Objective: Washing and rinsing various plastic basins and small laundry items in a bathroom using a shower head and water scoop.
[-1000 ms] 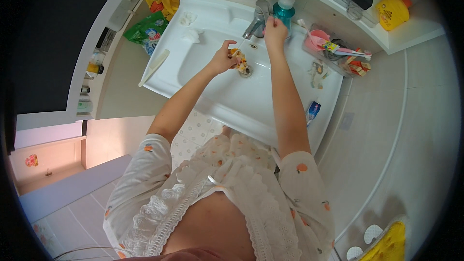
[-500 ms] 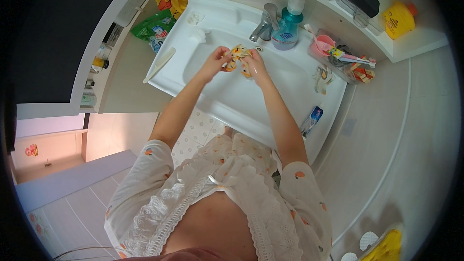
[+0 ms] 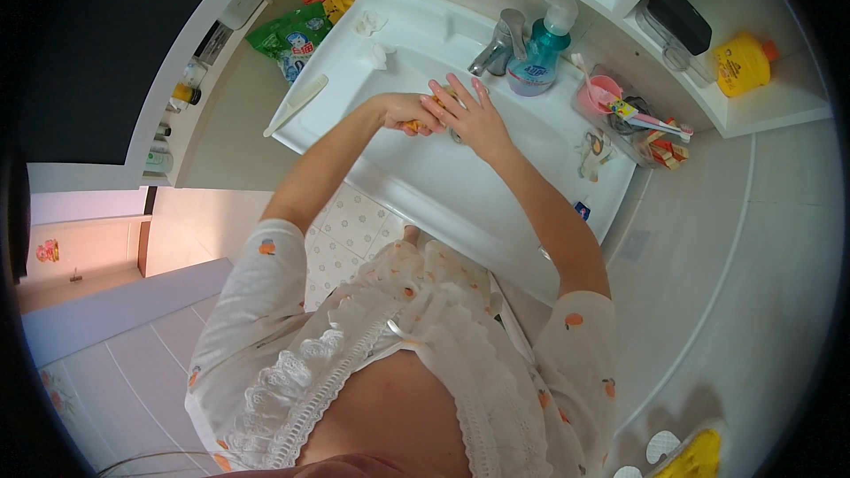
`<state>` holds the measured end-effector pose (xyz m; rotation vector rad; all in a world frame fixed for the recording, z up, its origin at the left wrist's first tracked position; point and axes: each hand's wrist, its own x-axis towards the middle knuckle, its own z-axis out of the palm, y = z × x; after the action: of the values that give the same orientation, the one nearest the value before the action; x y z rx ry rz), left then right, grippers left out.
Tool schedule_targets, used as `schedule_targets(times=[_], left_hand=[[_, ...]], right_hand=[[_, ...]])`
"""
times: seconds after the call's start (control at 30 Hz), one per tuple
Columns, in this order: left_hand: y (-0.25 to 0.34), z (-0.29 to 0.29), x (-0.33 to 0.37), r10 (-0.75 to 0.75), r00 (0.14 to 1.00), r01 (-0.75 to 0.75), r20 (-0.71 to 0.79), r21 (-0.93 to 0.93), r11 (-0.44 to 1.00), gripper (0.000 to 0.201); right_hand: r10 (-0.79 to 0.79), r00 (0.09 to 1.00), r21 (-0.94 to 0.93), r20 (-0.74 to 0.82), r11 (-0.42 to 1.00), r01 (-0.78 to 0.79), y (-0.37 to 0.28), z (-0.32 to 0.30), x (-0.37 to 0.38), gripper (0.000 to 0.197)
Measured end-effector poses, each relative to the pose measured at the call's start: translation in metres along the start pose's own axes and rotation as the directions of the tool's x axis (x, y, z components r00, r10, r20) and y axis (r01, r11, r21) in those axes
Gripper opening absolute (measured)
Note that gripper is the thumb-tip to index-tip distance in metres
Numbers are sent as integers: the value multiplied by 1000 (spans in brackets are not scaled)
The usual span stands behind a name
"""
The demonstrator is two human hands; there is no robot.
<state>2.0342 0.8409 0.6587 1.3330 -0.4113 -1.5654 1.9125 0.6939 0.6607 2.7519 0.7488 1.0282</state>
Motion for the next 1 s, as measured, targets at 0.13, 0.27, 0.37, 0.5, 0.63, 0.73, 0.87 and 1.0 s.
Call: schedule_targets(times=[0.13, 0.27, 0.37, 0.5, 0.63, 0.73, 0.87, 1.0], left_hand=[[32, 17, 12, -229, 973, 193, 6, 514, 836, 17], [32, 21, 20, -154, 979, 200, -136, 800, 566, 14], [13, 22, 22, 351, 906, 223, -235, 972, 76, 15], [29, 29, 9, 474, 873, 230, -114, 953, -196, 13], [33, 21, 6, 631, 768, 151, 110, 927, -345, 9], [40, 19, 5, 644, 737, 118, 205, 899, -421, 10], [44, 19, -3, 622, 739, 83, 260, 880, -467, 10], [42, 22, -8, 594, 720, 11, 358, 850, -526, 12]], right_hand=[[79, 996, 173, 29, 981, -83, 7, 18, -3, 43], [373, 842, 224, 391, 848, -480, 3, 26, -1, 29], [493, 679, 107, 544, 762, -639, -4, 22, 10, 18], [613, 569, 111, 548, 621, -776, -8, 11, 21, 19], [613, 539, 312, 577, 445, -840, -4, 23, 21, 23], [581, 501, 483, 641, 202, -852, -2, 28, 17, 23], [465, 447, 569, 764, -159, -807, -5, 14, 27, 21], [239, 311, 393, 920, -551, -737, -11, 1, 26, 28]])
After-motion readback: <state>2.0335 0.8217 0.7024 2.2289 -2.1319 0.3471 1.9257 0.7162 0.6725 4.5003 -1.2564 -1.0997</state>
